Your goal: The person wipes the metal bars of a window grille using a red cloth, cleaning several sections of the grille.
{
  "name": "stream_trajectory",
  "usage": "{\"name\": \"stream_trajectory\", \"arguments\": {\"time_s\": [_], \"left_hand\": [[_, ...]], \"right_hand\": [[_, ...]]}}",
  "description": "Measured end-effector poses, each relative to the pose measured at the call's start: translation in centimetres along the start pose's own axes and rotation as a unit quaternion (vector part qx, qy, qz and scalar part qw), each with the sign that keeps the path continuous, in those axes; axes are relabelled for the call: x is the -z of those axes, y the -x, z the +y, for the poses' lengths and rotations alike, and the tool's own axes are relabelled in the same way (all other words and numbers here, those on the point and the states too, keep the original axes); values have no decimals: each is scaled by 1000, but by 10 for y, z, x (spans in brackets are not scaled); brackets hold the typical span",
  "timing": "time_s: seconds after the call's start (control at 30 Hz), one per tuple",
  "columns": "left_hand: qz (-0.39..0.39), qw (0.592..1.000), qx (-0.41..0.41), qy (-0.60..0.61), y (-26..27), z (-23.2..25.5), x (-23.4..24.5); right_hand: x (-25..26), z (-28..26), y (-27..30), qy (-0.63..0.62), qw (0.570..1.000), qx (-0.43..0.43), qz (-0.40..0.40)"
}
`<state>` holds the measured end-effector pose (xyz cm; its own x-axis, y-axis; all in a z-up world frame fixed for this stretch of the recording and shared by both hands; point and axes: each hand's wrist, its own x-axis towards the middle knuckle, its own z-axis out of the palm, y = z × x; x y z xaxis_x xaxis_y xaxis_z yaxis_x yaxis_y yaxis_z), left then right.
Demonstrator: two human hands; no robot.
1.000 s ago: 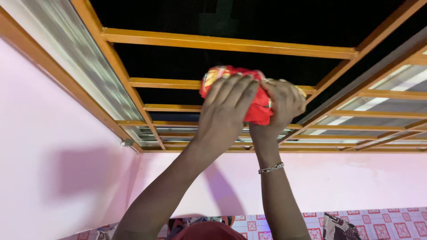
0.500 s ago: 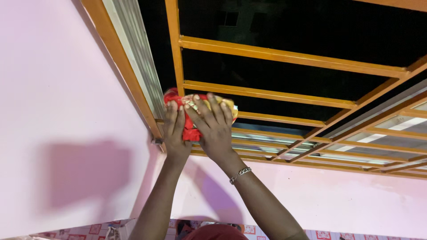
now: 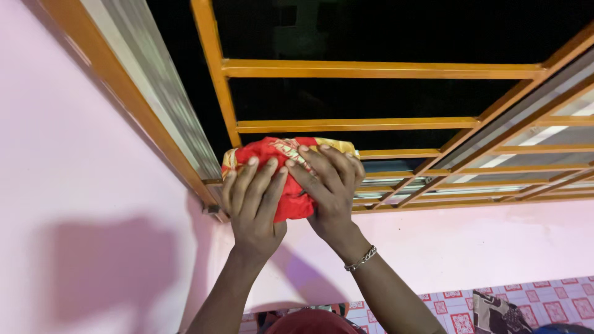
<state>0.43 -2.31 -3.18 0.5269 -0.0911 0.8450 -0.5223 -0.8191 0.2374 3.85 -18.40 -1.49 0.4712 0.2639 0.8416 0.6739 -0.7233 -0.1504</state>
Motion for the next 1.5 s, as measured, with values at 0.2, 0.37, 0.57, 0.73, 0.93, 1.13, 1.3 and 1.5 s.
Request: {"name": "stream_trajectory", "arguments": {"time_s": [0.2,0.37,0.57,0.73,0.93,1.13,1.3,1.5], "left_hand": [[-81,994,-15,-68,-21,25,-83],[-102,990,-69,-65,-35,82,-138],[-83,995,-60,17,-44,110,-156],[-109,981,-113,116,-54,132,-148],[-68,941,-277,181,-109,163,-152],[-137,965,-167,146,-81,153,-186],[-121,970,-195,81,-31,133,-200],[-164,974,-148,46,10,89,-189]], "right_hand": [[13,73,18,104,993,-26,-38],[49,133,41,108,991,-64,34],[73,156,59,68,996,-59,12],[77,157,86,3,983,-129,131],[108,185,61,-72,952,-187,232],[74,203,82,-314,862,-375,132],[57,190,128,-158,937,-302,78],[20,162,146,62,973,-213,59]]}}
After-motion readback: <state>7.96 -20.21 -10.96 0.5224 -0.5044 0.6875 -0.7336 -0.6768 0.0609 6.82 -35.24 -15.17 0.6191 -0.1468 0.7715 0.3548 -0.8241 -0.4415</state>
